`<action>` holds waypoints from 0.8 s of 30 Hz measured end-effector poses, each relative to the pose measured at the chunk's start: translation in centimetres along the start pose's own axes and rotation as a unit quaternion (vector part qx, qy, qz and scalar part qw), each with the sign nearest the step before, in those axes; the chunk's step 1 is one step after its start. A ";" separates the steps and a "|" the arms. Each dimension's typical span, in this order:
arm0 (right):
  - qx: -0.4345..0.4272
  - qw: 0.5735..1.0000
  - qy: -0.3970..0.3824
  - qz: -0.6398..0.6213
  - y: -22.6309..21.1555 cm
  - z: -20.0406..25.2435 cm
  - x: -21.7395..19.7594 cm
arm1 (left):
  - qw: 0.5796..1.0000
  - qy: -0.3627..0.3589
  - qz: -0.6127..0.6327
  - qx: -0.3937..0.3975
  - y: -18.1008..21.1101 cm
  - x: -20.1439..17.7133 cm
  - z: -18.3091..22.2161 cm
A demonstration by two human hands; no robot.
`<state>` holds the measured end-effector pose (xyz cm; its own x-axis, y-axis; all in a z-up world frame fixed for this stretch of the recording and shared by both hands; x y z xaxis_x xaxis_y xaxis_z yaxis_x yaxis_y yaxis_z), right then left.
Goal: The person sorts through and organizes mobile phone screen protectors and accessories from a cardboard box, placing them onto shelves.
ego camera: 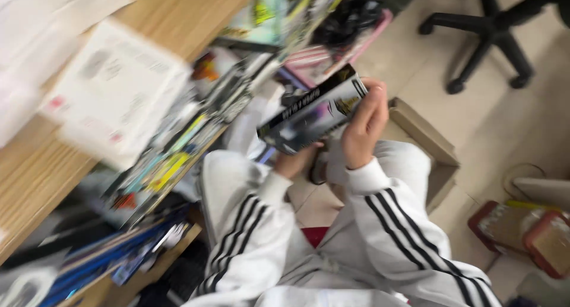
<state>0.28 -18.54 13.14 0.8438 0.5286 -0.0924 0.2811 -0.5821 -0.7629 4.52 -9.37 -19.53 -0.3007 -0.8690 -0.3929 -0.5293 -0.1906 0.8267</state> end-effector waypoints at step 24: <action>0.065 0.959 -0.272 -0.047 2.2 -0.8 1.9 | 0.714 0.168 0.543 -0.409 8.3 -12.2 -7.0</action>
<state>2.88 -19.36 11.80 0.4451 0.8390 -0.3131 0.2550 -0.4539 -0.8538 9.32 -3.56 -5.09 0.0993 -0.7412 0.6639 0.5536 0.5956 0.5821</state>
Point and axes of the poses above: each hand's wrist, its own z-axis away from the middle knuckle, its own x-axis out of the palm, y = z × x, the point moved 10 cm from there along -z, towards the middle knuckle, and after that the axes turned 1 degree about -x, right-handed, at the moved point
